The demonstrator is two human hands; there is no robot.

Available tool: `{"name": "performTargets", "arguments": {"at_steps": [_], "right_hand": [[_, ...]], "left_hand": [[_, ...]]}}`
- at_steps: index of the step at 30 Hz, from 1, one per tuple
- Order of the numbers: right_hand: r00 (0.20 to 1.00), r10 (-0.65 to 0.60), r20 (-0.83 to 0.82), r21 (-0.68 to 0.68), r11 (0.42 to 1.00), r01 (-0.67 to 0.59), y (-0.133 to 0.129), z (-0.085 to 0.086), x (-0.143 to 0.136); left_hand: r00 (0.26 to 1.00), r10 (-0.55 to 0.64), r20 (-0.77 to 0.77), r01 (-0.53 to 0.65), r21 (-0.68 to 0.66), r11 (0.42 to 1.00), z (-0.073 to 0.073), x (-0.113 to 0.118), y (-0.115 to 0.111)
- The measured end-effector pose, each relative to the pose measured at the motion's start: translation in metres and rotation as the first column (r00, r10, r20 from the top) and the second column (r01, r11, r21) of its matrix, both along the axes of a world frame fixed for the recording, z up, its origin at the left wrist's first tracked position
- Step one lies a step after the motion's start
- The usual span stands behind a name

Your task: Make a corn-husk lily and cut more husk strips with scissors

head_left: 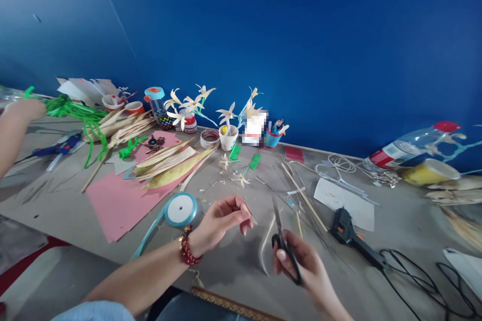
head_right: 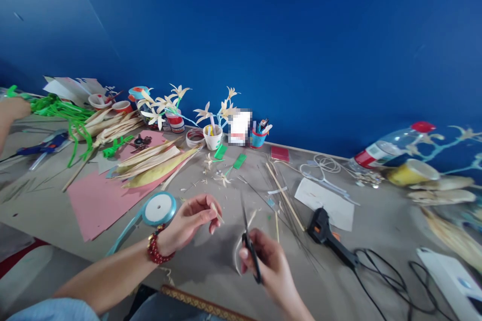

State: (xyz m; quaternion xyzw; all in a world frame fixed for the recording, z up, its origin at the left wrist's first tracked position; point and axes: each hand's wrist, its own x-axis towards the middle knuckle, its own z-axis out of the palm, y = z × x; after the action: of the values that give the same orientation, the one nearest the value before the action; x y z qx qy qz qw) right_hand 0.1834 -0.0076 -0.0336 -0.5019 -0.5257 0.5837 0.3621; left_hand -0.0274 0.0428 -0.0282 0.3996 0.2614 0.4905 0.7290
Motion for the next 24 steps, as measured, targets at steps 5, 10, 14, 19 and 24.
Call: {"name": "performTargets", "arguments": {"at_steps": [5,10,14,19,24], "right_hand": [[0.988,-0.137,-0.068,0.165,0.975,0.147,0.016,0.013,-0.003],[0.999,-0.036,-0.035,0.215,0.976,0.043,0.033,0.018,-0.017],[1.000,0.003,-0.008,0.159,0.987,-0.002,0.040,0.015,-0.025],[0.999,-0.039,-0.032,0.085,0.995,0.042,0.042,0.010,-0.024],[0.982,-0.060,-0.178,0.021,0.998,0.065,0.042,0.007,-0.021]], "left_hand": [[0.995,-0.059,-0.082,0.061,0.022,0.998,0.004,0.002,-0.001],[0.969,-0.090,-0.232,0.111,0.078,0.991,-0.005,0.004,-0.001],[0.907,-0.098,-0.410,0.149,0.096,0.984,-0.007,0.003,-0.003],[0.854,-0.080,-0.514,0.175,0.139,0.975,0.001,0.004,-0.003],[0.908,-0.120,-0.401,0.156,0.059,0.986,0.000,0.002,0.001]]}}
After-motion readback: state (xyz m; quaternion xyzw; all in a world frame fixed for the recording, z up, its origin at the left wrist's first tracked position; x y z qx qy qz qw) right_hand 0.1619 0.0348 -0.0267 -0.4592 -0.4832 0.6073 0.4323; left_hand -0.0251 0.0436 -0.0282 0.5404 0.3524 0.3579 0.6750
